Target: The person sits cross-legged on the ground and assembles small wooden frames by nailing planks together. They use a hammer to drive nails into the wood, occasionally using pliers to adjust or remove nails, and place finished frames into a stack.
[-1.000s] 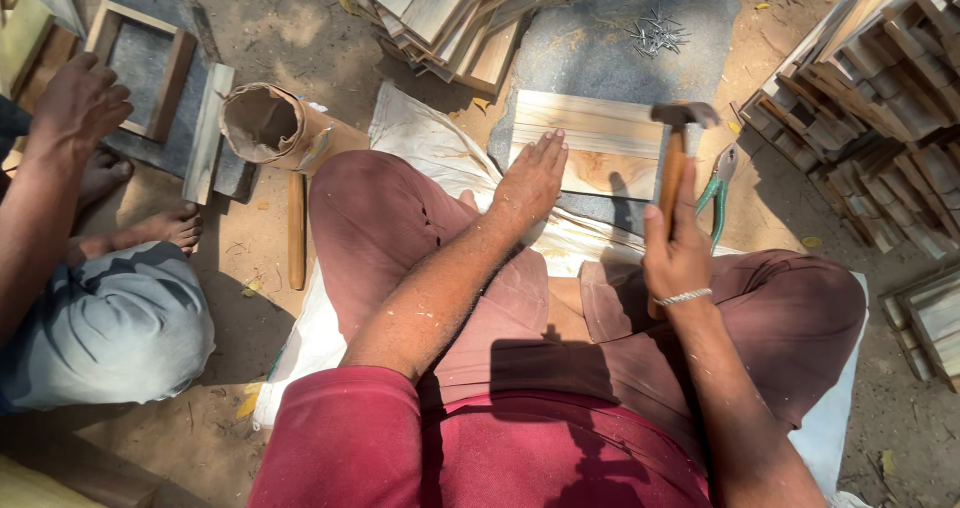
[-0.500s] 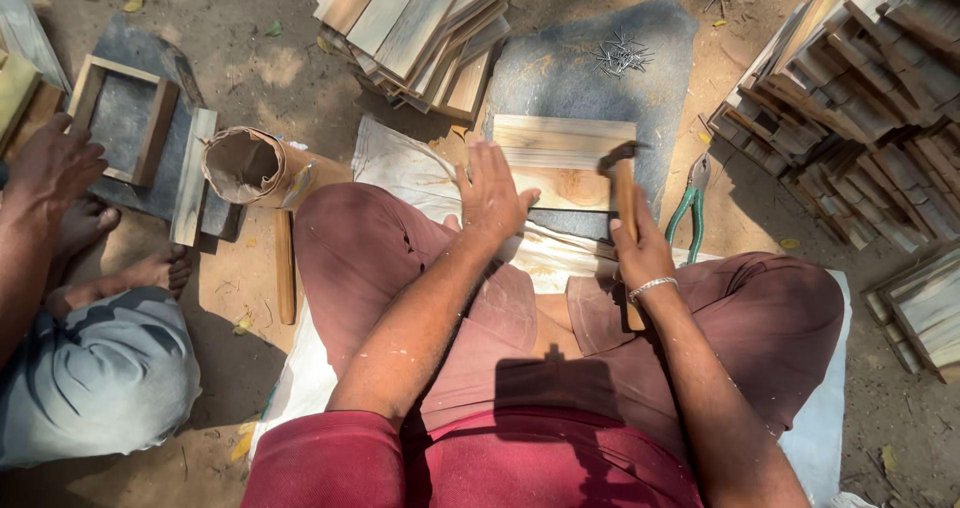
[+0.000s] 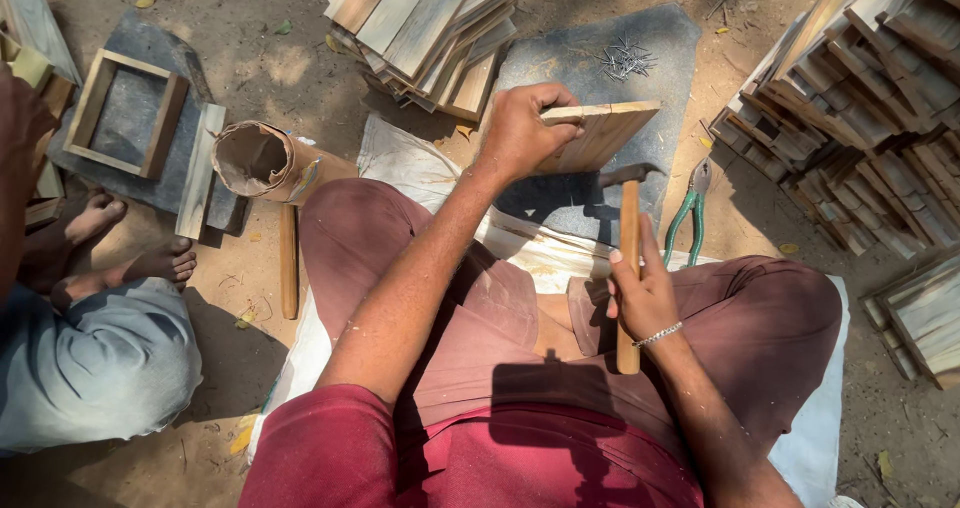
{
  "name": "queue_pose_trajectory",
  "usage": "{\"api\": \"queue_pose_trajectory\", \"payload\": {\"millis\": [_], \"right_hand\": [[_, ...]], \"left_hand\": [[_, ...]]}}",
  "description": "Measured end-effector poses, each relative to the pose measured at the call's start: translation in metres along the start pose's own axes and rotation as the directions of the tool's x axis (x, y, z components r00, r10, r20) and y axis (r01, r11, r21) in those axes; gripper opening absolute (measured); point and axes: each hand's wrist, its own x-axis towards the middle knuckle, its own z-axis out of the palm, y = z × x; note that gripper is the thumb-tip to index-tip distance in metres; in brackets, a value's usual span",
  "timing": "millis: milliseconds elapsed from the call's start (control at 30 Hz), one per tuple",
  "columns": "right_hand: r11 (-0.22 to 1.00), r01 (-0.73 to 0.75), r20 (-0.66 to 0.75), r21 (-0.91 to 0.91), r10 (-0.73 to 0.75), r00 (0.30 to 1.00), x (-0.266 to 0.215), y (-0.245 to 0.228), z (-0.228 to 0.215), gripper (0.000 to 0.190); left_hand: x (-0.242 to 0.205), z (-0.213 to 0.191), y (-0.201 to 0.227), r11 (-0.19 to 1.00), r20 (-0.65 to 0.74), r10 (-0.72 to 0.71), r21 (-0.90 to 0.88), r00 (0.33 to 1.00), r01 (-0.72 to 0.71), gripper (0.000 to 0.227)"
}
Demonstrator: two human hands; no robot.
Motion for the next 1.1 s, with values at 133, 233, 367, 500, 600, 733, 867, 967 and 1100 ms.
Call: {"api": "queue_pose_trajectory", "payload": {"millis": [133, 233, 367, 500, 600, 733, 867, 967, 1100], "right_hand": [[0.923, 0.369, -0.067, -0.113, -0.377, 0.924, -0.014, -0.045, -0.022, 0.078], [0.547, 0.722, 0.023, -0.423, -0.79, 0.612, -0.008, -0.081, -0.039, 0.064], [0.382, 0.652, 0.244, -0.655, -0.71, 0.66, 0.013, -0.122, -0.03, 0.074], [0.369, 0.496, 0.245, -0.786, -0.551, 0.798, 0.007, -0.15, -0.021, 0.071], [0.532, 0.537, 0.107, -0.655, -0.638, 0.762, 0.005, -0.155, -0.021, 0.068], [0.511, 0.203, 0.11, -0.835, -0.207, 0.972, 0.009, -0.123, -0.029, 0.078], [0.924, 0.061, 0.055, -0.378, -0.043, 0.998, -0.003, -0.042, -0.012, 0.082], [0.983, -0.078, 0.092, -0.169, 0.094, 0.991, -0.008, 0.018, 0.006, 0.083], [0.863, 0.246, -0.067, -0.441, -0.305, 0.95, -0.006, 0.029, -0.011, 0.077]], "left_hand": [[0.007, 0.0, -0.003, 0.999, 0.01, -0.024, -0.03, 1.0, 0.024, 0.022], [0.004, 0.006, -0.011, 1.0, 0.014, -0.015, -0.023, 1.0, 0.015, 0.02], [0.005, 0.01, -0.013, 0.999, -0.005, -0.041, -0.011, 0.999, 0.041, 0.021], [0.004, 0.01, -0.011, 0.998, -0.029, -0.053, -0.026, 0.998, 0.053, 0.02], [0.004, 0.007, -0.012, 0.998, 0.002, -0.064, -0.006, 0.998, 0.064, 0.019], [0.001, 0.008, -0.006, 0.998, -0.034, -0.065, -0.026, 0.997, 0.064, 0.018], [-0.01, 0.003, -0.004, 1.0, -0.117, -0.004, -0.028, 0.993, 0.001, 0.02], [-0.019, 0.001, -0.002, 0.991, -0.125, -0.076, -0.121, 0.989, 0.061, 0.017], [-0.033, -0.013, -0.004, 0.855, -0.154, -0.195, -0.511, 0.968, 0.091, 0.02]]}}
